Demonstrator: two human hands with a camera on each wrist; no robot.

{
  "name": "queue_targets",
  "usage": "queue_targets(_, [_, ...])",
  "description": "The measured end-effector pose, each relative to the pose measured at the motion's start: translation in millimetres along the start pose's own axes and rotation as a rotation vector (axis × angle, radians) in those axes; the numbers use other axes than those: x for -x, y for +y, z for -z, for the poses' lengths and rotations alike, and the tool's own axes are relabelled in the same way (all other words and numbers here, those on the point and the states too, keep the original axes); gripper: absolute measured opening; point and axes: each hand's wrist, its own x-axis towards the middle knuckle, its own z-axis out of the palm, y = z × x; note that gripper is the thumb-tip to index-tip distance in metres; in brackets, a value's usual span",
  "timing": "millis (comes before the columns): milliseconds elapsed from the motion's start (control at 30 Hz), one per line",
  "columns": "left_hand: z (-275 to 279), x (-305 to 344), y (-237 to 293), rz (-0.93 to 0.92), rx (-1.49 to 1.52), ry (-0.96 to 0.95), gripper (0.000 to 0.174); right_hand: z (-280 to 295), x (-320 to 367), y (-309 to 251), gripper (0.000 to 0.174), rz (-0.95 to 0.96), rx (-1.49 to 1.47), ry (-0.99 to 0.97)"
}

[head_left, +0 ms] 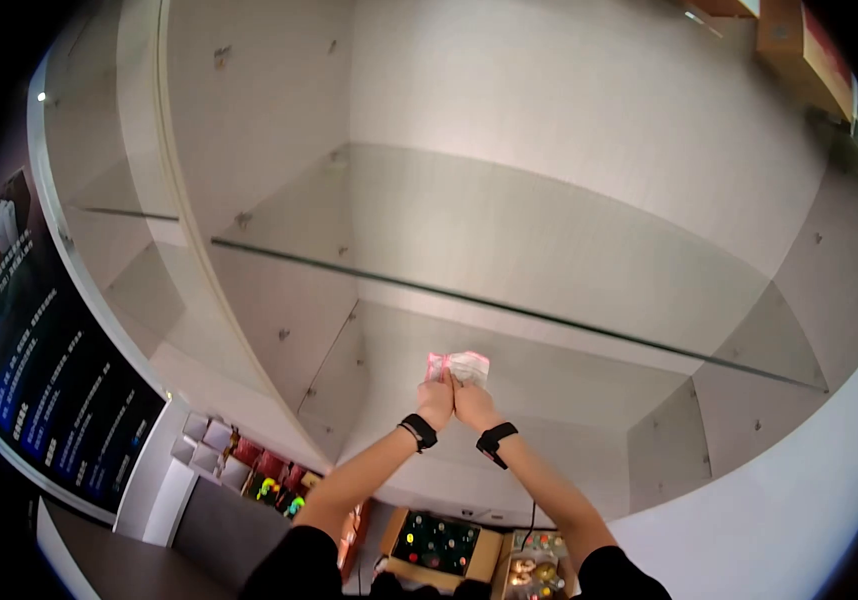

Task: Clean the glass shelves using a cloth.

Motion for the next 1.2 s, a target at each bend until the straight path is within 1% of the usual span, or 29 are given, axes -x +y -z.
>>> queue_targets(33, [18,23,0,-0.054,-0.026,-0.047,0.045,-8,14,-2,0.050,0.111,0.014,0.033])
queue_targets(67, [28,42,-2,-0.109,-0.052,-0.090,0.051,-8,28,-11,0.050,0.110,0.009,0.007])
queue_targets(100, [28,56,-7,-0.153,-0.067,-0.105,0.055,-8,41,-19,0.051,0.169,0.006,-0.014])
queue_targets(133, [24,67,-13,-0.147,-0.060,-0.126,0.055,-7,51,-29,0.053,0.226,0.000,-0.034])
queue_targets(200, [18,85,-20,-0.151,-0.008,-0.023,0.055,-5,59,-42,0.052,0.242,-0.011,-0.069])
queue_targets(233, [19,85,-24,-0.145,-0.004,-0.036,0.055,-5,57,-47,0.052,0.259,-0.012,-0.076])
queue_targets(333, [25,65,-35,-0.137,-0.021,-0.076,0.054,-16,29,-44,0.053,0.239,-0.092,-0.057])
queue_targets(367, [18,52,-40,-0.092,-0.012,-0.081,0.053,-12,18,-45,0.049,0.232,-0.065,-0.026])
queue_targets(400, [13,35,-44,-0.047,-0.002,-0.079,0.053,-17,2,-42,0.049,0.240,-0.055,-0.015])
queue_targets(433, [9,17,-47,0.024,-0.045,-0.122,0.051,-29,-19,-36,0.046,0.187,-0.070,0.003])
queue_targets(467, [6,1,-50,0.027,-0.050,-0.091,0.051,-30,-39,-34,0.042,0.139,-0.083,0.029])
queue_targets(500, [3,-14,-53,0.094,-0.015,-0.015,0.037,-31,-56,-30,0.042,0.155,-0.068,0.059])
queue_targets(533, [-2,-29,-58,0.158,0.020,0.063,0.030,-30,-69,-30,0.039,0.101,-0.078,0.067])
queue_targets(567, [-15,-46,-63,0.193,0.049,0.098,0.028,-30,-81,-27,0.037,0.047,-0.091,0.077])
queue_targets(600, [-27,-64,-67,0.224,0.078,0.136,0.034,-37,-99,-19,0.035,0.034,-0.048,0.038])
queue_targets(667, [-37,-84,-73,0.251,0.111,0.277,0.044,-37,-116,-18,0.034,-0.037,-0.050,0.081])
queue_targets(733, [-41,-95,-81,0.238,0.110,0.234,0.046,-36,-121,-22,0.030,-0.069,-0.044,0.110])
queue_targets(767, [-43,-93,-83,0.210,0.129,0.299,0.045,-35,-119,-24,0.029,-0.052,-0.023,0.143])
queue_targets(800, [-48,-85,-82,0.186,0.153,0.353,0.044,-35,-114,-26,0.027,-0.038,-0.002,0.165])
queue_targets(833, [-44,-75,-81,0.171,0.108,0.326,0.041,-30,-103,-34,0.025,-0.035,0.002,0.178])
queue_targets(867, [-38,-63,-80,0.178,0.120,0.301,0.041,-31,-96,-39,0.026,-0.047,0.003,0.123])
queue_targets(933, [-27,-29,-80,0.136,0.073,0.202,0.029,-33,-74,-49,0.034,0.021,0.027,0.021])
queue_targets(967, [-22,-7,-81,0.141,0.087,0.172,0.029,-30,-58,-59,0.034,0.011,0.024,-0.011])
queue_targets(1000, [-15,15,-81,0.068,-0.044,0.181,0.029,-26,-43,-67,0.040,0.080,0.031,-0.059])
queue_targets(1033, [-6,35,-79,-0.008,-0.172,0.195,0.039,-22,-25,-75,0.047,0.151,0.038,-0.103])
queue_targets(1067, [9,56,-76,-0.006,-0.158,0.176,0.039,-21,-7,-83,0.047,0.145,0.036,-0.125])
queue_targets(1133, [40,82,-77,-0.046,-0.100,-0.176,0.054,-18,13,-96,0.060,0.257,0.029,-0.159])
queue_targets(1167, [28,85,-81,-0.092,-0.146,-0.096,0.057,-23,13,-96,0.063,0.269,0.051,-0.172])
queue_targets(1200, [28,83,-83,-0.085,-0.149,-0.087,0.057,-22,8,-97,0.063,0.277,0.055,-0.165])
